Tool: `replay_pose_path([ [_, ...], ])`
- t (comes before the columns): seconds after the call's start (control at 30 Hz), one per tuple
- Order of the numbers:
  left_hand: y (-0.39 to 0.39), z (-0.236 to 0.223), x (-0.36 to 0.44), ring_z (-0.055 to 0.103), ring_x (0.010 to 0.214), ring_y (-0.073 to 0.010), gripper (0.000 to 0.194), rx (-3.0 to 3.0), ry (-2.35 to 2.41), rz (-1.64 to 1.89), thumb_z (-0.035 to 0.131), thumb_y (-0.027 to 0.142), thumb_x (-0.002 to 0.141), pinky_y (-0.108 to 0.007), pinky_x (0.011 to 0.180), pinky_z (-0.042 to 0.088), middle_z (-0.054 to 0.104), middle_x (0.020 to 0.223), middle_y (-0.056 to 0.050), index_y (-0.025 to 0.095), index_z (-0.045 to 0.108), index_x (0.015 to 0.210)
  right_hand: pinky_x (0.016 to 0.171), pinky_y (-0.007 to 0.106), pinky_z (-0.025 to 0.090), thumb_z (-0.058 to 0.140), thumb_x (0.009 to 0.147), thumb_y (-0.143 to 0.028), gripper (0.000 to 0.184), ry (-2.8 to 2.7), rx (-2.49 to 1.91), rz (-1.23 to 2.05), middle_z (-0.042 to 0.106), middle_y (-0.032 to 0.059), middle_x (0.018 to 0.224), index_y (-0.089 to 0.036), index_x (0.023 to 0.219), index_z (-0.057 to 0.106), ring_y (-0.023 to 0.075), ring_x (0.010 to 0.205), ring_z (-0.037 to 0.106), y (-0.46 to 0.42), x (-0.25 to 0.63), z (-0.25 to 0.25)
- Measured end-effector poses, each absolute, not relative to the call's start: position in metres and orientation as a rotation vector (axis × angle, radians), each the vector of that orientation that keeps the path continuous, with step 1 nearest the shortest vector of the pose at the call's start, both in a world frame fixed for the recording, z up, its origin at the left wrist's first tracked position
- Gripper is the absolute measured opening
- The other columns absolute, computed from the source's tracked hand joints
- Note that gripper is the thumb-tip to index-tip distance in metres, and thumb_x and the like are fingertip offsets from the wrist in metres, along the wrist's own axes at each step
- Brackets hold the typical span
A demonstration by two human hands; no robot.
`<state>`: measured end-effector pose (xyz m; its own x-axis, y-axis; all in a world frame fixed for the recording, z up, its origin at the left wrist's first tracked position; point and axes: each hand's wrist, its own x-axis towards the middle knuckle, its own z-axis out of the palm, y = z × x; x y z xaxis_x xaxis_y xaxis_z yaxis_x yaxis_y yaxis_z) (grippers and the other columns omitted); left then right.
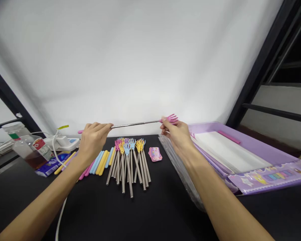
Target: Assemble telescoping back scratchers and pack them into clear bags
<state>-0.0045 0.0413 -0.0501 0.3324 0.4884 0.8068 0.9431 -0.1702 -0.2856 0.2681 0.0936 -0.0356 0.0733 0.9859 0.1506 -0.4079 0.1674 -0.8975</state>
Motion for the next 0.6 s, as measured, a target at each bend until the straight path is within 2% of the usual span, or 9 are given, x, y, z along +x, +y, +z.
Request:
replay_pose_path([
  [0.07,0.038,-0.053,0.009,0.059,0.082,-0.0203,0.014,-1.843,-1.221,-0.696,0.054,0.016,0.096,-0.037,0.071,0.038,0.074,0.094,-0.002,0.021,0.064,0.104,0.05,0.021,0.048,0.09,0.065,-0.031,0.028,-1.081,-0.798,1.287,0.063,0.0033,0.061,-0.011,0.07,0.07,0.0093,0.053,0.054,0.088,0.257,-0.044],
  [0.13,0.036,-0.057,0.022,0.059,0.08,-0.0198,0.012,-1.915,-1.167,-0.655,0.054,0.018,0.097,-0.036,0.07,0.039,0.073,0.092,-0.003,0.019,0.062,0.105,0.052,0.024,0.048,0.091,0.06,-0.039,0.036,-1.221,-0.784,1.315,0.065,0.0042,0.062,-0.011,0.07,0.07,0.0105,0.053,0.055,0.082,0.248,-0.051],
  [0.3,0.036,-0.067,0.045,0.058,0.073,-0.019,0.013,-2.06,-1.141,-0.646,0.051,0.023,0.099,-0.033,0.067,0.041,0.067,0.08,-0.003,0.016,0.06,0.105,0.054,0.025,0.047,0.084,0.069,-0.047,0.036,-1.498,-0.725,1.19,0.067,0.0033,0.064,-0.014,0.072,0.068,0.0116,0.054,0.056,0.076,0.237,-0.062],
  [0.5,0.037,-0.064,0.046,0.063,0.079,-0.0169,0.022,-2.364,-1.214,-0.892,0.044,0.027,0.102,-0.028,0.071,0.047,0.067,0.087,-0.005,0.016,0.062,0.108,0.058,0.026,0.049,0.077,0.077,-0.049,0.035,-1.648,-0.595,1.164,0.067,0.0033,0.066,-0.015,0.076,0.069,0.0134,0.058,0.06,0.076,0.245,-0.059],
  [0.6,0.032,-0.056,0.047,0.064,0.074,-0.0125,0.026,-2.615,-1.302,-0.974,0.041,0.031,0.103,-0.024,0.069,0.047,0.07,0.087,-0.001,0.021,0.064,0.112,0.06,0.027,0.051,0.079,0.076,-0.049,0.036,-1.703,-0.589,1.181,0.069,0.0051,0.069,-0.014,0.077,0.071,0.0137,0.059,0.061,0.074,0.253,-0.051],
])
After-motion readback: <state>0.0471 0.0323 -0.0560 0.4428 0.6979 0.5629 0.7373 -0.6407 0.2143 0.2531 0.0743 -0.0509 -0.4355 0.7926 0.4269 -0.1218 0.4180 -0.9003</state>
